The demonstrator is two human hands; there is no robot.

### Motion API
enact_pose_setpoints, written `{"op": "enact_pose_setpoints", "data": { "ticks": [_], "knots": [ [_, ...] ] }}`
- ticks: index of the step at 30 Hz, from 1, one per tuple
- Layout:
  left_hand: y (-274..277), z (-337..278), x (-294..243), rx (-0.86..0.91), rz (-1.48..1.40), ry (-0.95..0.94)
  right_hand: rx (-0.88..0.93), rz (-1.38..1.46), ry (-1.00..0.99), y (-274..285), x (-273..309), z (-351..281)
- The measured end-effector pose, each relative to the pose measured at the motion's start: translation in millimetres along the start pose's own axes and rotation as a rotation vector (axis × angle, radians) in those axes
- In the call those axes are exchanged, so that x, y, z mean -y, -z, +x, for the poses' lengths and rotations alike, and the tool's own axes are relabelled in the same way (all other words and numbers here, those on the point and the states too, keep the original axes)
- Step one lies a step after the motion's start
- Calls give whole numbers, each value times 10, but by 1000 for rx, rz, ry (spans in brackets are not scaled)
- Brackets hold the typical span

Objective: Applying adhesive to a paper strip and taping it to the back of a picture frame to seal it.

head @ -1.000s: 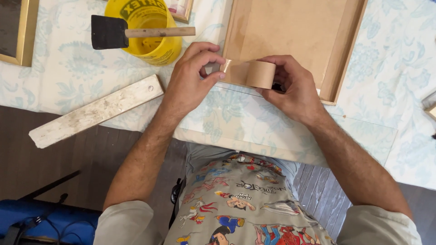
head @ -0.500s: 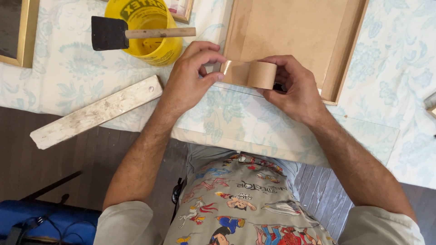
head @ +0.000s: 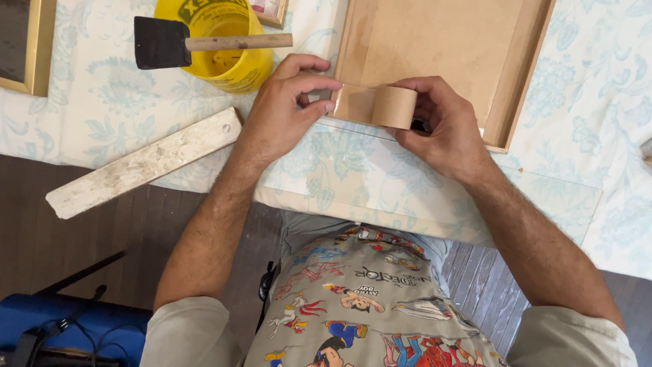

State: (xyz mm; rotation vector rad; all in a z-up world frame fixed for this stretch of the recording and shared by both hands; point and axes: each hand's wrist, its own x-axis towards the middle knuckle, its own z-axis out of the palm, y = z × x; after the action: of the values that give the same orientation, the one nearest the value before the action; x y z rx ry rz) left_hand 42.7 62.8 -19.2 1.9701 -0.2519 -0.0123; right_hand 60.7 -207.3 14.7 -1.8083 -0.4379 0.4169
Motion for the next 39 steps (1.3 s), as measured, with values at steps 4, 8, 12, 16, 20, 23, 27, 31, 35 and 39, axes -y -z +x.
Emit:
{"op": "enact_pose_setpoints", "data": {
  "ticks": [4, 8, 12, 16, 20, 23, 27, 31, 35, 39],
  "knots": [
    [11, -3, -9, 5, 15, -21, 1, -19, 12, 4, 23, -3],
    [15, 0, -12, 17, 21, -13, 4, -20, 19, 2, 26, -4],
    [12, 1, -25, 23, 27, -12, -3, -33, 18, 3, 21, -8],
    [2, -19, -63, 2, 68, -63, -2, -23, 12, 1, 28, -9],
    [-25, -45, -5, -28, 198, -191, -12, -32, 14, -3, 43, -8],
    [-20, -57, 22, -18, 278, -224, 13, -91, -39, 71, 132, -23],
    [9, -64, -55, 21, 304, -196, 10, -390, -16, 489, 107, -199],
    [44, -54, -109, 51, 315, -166, 33, -589, 45, 1080, 34, -517],
    [66, -52, -179, 96, 341, -112, 40, -839, -69, 1569, -78, -878],
    [54, -23, -147, 70, 311, -247, 65, -901, -195, 1783, -189, -997]
  ]
}}
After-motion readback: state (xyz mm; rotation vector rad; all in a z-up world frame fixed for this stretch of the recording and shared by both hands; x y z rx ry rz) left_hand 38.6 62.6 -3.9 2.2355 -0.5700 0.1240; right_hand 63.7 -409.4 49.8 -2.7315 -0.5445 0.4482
